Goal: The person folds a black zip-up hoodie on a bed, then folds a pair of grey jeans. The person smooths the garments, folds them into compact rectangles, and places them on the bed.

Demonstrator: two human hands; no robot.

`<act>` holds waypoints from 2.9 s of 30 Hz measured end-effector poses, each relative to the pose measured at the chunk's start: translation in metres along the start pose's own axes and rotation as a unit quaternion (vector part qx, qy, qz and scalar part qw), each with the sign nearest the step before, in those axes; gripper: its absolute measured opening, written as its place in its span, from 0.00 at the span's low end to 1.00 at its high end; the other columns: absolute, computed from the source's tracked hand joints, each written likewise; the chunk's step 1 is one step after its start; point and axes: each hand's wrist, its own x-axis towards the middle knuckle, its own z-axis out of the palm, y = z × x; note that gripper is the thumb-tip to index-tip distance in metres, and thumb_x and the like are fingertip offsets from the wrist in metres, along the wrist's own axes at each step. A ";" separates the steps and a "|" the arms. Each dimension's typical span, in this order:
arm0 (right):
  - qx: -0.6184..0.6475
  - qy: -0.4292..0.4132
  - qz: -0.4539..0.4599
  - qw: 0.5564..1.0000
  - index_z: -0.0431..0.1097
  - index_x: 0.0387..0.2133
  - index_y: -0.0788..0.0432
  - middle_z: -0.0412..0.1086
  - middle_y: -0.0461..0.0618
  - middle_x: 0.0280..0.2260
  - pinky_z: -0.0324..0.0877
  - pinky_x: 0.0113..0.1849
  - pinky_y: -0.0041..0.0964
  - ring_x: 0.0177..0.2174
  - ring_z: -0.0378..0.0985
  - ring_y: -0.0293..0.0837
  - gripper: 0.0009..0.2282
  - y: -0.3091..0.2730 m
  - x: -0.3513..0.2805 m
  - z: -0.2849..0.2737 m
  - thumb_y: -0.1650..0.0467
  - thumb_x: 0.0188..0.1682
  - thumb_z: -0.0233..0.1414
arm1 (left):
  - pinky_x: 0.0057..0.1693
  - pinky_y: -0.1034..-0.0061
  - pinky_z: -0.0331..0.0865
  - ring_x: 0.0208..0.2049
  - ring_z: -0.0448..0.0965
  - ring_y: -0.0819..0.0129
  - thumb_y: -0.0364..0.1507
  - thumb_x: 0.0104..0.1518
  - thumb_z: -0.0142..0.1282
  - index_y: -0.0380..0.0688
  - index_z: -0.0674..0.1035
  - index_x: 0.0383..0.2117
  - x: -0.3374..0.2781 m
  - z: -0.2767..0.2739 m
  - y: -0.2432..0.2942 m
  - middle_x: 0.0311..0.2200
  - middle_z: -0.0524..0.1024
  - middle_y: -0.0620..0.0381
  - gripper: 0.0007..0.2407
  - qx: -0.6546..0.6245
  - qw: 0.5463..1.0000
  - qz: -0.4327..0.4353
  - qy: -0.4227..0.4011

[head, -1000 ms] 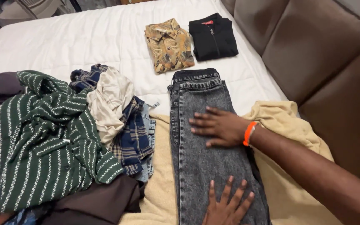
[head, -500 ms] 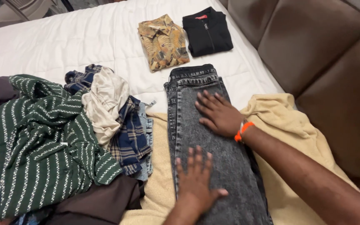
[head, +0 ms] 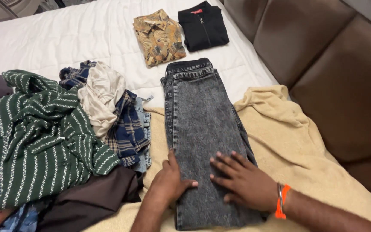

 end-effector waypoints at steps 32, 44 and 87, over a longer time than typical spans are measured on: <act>0.140 0.235 0.306 0.912 0.76 0.40 0.53 0.79 0.49 0.27 0.74 0.29 0.43 0.27 0.82 0.50 0.13 -0.023 0.001 -0.086 0.71 0.40 0.58 | 0.61 0.58 0.66 0.59 0.72 0.43 0.31 0.39 0.67 0.43 0.76 0.57 -0.033 -0.029 0.015 0.57 0.71 0.41 0.31 -0.051 0.869 0.463 0.170; 0.466 0.062 -0.008 0.883 0.37 0.73 0.56 0.46 0.55 0.72 0.43 0.64 0.50 0.69 0.47 0.53 0.59 0.047 -0.039 -0.088 0.52 0.31 0.71 | 0.38 0.76 0.73 0.28 0.79 0.74 0.17 0.54 0.53 0.36 0.82 0.34 0.009 -0.014 0.007 0.25 0.82 0.55 0.07 -0.392 0.845 0.292 0.216; 0.455 0.365 0.366 0.725 0.73 0.52 0.66 0.77 0.50 0.43 0.73 0.44 0.36 0.41 0.75 0.37 0.20 0.088 0.030 -0.035 0.66 0.50 0.62 | 0.50 0.74 0.76 0.42 0.84 0.70 0.27 0.54 0.66 0.37 0.78 0.46 0.030 -0.019 0.026 0.40 0.84 0.53 0.15 -0.441 0.843 0.233 0.203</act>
